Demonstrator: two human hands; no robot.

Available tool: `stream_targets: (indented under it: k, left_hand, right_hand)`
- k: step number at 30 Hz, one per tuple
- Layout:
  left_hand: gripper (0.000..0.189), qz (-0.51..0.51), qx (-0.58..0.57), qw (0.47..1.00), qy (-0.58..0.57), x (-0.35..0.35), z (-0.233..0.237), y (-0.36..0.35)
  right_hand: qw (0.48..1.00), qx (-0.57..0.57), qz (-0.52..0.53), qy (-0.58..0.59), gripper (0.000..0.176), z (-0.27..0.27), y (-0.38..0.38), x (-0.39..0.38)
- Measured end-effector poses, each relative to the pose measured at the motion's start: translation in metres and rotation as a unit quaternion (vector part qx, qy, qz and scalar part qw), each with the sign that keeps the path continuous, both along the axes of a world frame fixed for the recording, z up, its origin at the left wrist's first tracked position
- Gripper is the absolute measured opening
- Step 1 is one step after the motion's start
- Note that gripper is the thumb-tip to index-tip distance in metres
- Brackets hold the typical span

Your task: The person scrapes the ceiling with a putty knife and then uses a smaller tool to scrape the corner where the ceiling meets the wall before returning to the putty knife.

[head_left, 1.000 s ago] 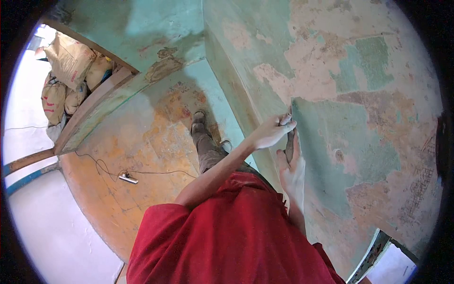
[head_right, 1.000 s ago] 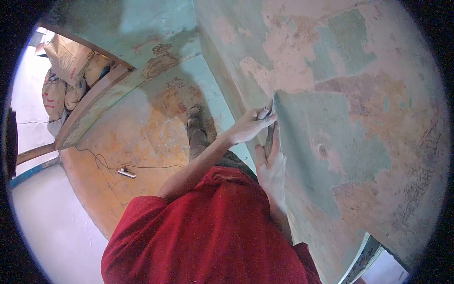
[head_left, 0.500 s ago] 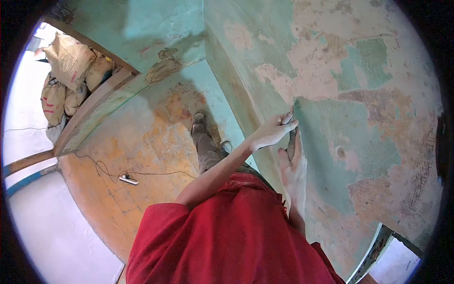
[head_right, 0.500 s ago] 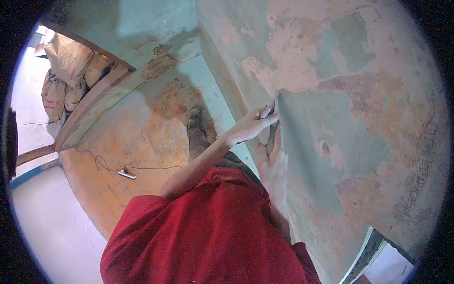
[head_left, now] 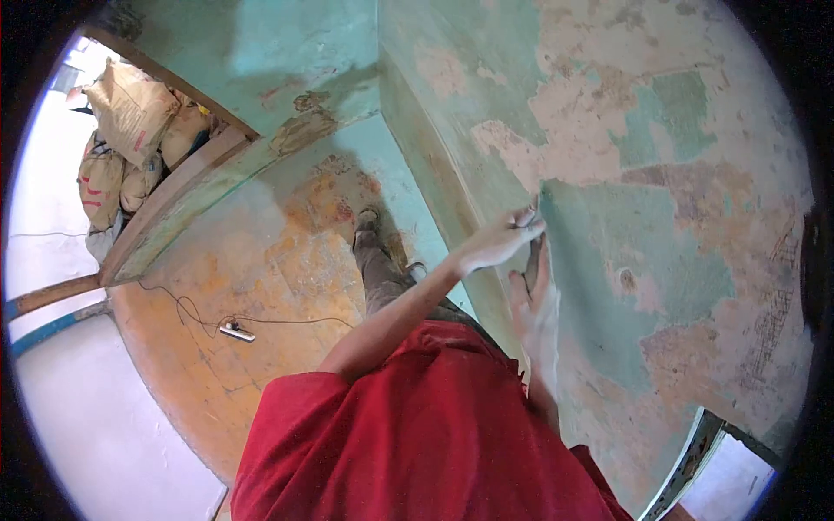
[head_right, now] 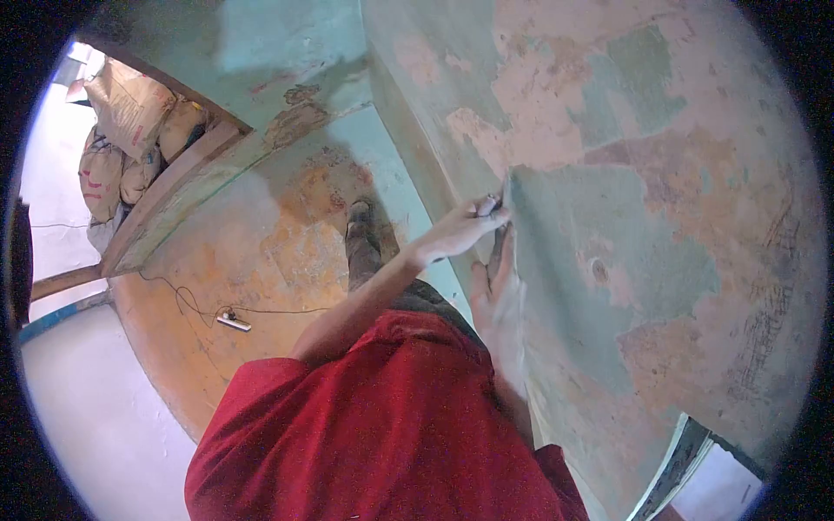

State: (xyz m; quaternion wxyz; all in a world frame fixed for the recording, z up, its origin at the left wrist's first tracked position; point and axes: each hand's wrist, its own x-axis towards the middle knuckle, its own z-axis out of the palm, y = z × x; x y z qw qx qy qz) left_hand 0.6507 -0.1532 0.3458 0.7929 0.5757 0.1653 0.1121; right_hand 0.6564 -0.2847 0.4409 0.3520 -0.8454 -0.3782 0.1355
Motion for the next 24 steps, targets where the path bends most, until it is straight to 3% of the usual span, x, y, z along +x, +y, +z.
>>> stream_targets:
  k: [2, 4, 6, 7, 10, 12, 13, 15, 16, 18, 19, 21, 22, 24]
  left_hand:
    - [0.064, -0.098, -0.049, 0.993, 0.042, -0.009, 0.037, 0.005]
    - [0.064, -0.067, -0.051, 0.996, 0.026, -0.005, 0.015, 0.003]
    - [0.063, -0.009, -0.018, 0.998, 0.062, 0.004, -0.015, 0.006]
    - [0.059, 0.012, 0.021, 0.998, 0.051, 0.003, -0.011, 0.006]
    - [0.054, -0.004, -0.005, 1.000, 0.007, -0.006, 0.007, -0.006]
    - [0.051, 0.007, 0.009, 1.000, 0.019, -0.009, 0.012, -0.020]
    - [0.051, 0.009, 0.001, 1.000, 0.025, -0.008, 0.010, -0.027]
    - [0.051, 0.040, -0.034, 0.998, -0.022, -0.006, 0.003, -0.042]
    - [0.051, 0.040, -0.036, 0.998, -0.022, -0.009, 0.009, -0.042]
    - [0.054, -0.031, -0.072, 0.997, 0.015, -0.016, 0.027, -0.036]
    - [0.054, -0.029, -0.073, 0.997, 0.015, -0.014, 0.020, -0.037]
    - [0.058, -0.038, 0.066, 0.997, -0.024, -0.008, -0.001, -0.044]
    - [0.058, -0.035, 0.064, 0.997, -0.025, -0.006, 0.005, -0.045]
    - [0.063, -0.007, -0.068, 0.998, -0.014, -0.004, 0.015, -0.046]
  right_hand:
    - [1.000, -0.021, -0.008, 0.019, 0.065, 0.003, -0.001, 0.000]
    - [0.998, -0.036, -0.024, 0.036, 0.065, 0.008, 0.005, 0.000]
    - [0.983, -0.109, -0.045, 0.140, 0.065, 0.012, 0.019, 0.002]
    - [0.984, -0.105, -0.043, 0.135, 0.065, 0.012, 0.020, 0.003]
    - [0.986, -0.046, -0.042, 0.154, 0.063, -0.002, 0.001, 0.003]
    - [0.998, -0.018, 0.023, -0.053, 0.059, -0.012, -0.018, 0.009]
    - [0.998, -0.020, 0.022, -0.054, 0.059, -0.010, -0.024, 0.011]
    - [0.984, 0.015, -0.061, 0.168, 0.054, 0.000, -0.030, 0.012]
    - [0.984, 0.013, -0.061, 0.167, 0.054, 0.007, -0.028, 0.010]
    - [0.930, 0.083, -0.150, 0.325, 0.050, 0.024, -0.018, 0.005]
    - [0.924, 0.092, -0.151, 0.338, 0.049, 0.028, -0.016, 0.006]
    - [0.926, 0.089, -0.150, 0.336, 0.049, 0.027, -0.016, 0.009]
    - [0.926, 0.089, -0.151, 0.333, 0.048, 0.027, -0.016, 0.010]
    - [0.929, 0.081, -0.158, 0.325, 0.049, 0.028, -0.014, 0.010]
